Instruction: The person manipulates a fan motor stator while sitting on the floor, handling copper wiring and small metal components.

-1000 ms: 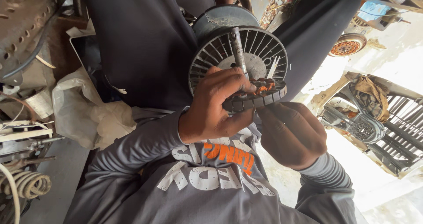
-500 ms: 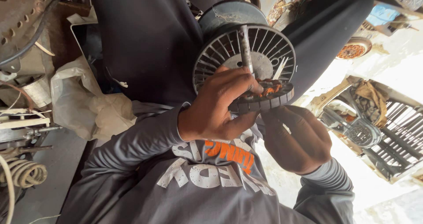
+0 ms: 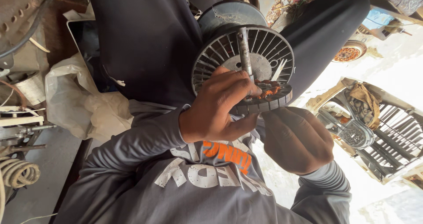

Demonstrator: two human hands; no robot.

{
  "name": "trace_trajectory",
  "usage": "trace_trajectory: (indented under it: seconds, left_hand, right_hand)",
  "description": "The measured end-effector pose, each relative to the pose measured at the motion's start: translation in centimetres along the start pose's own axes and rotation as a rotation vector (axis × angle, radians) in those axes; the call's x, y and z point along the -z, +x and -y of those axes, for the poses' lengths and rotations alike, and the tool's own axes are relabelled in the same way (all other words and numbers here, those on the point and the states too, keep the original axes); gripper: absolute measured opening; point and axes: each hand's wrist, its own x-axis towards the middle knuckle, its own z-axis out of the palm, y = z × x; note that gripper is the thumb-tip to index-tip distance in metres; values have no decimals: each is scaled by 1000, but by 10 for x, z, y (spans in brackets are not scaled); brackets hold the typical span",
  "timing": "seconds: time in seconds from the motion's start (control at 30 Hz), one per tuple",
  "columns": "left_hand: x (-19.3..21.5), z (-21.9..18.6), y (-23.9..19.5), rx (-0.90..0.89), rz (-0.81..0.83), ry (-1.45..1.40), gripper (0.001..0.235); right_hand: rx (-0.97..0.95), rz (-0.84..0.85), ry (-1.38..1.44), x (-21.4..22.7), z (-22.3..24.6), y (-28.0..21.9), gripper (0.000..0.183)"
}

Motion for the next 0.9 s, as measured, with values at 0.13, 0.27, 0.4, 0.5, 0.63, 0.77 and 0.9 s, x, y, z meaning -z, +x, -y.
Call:
trace_trajectory:
  seconds: [0.13, 0.27, 0.4, 0.5, 0.63, 0.77, 0.9]
  left_hand:
    - [2, 1, -2, -16, 25, -56, 31]
    - [0, 1, -1, 1, 20, -75, 33]
    - [2, 0, 0, 3, 39, -52, 32]
    - [4, 0, 0, 7, 46, -75, 34]
    - [5, -2, -1, 14, 6, -115, 33]
    - [0, -4, 0, 31, -29, -103, 32]
    - [0, -6, 2, 51, -56, -53, 29]
  right_hand:
    - [18, -20, -48, -3, 2, 1, 30]
    - [31, -36, -76, -3, 4, 6, 26]
    - [65, -55, -27, -1, 1, 8, 23]
    - [21, -86, -19, -3, -1, 4, 20]
    - [-45, -140, 43, -10, -2, -5, 21]
    - [-30, -175, 0, -18, -5, -11, 19]
    - [-82, -352, 123, -27, -1, -13, 13]
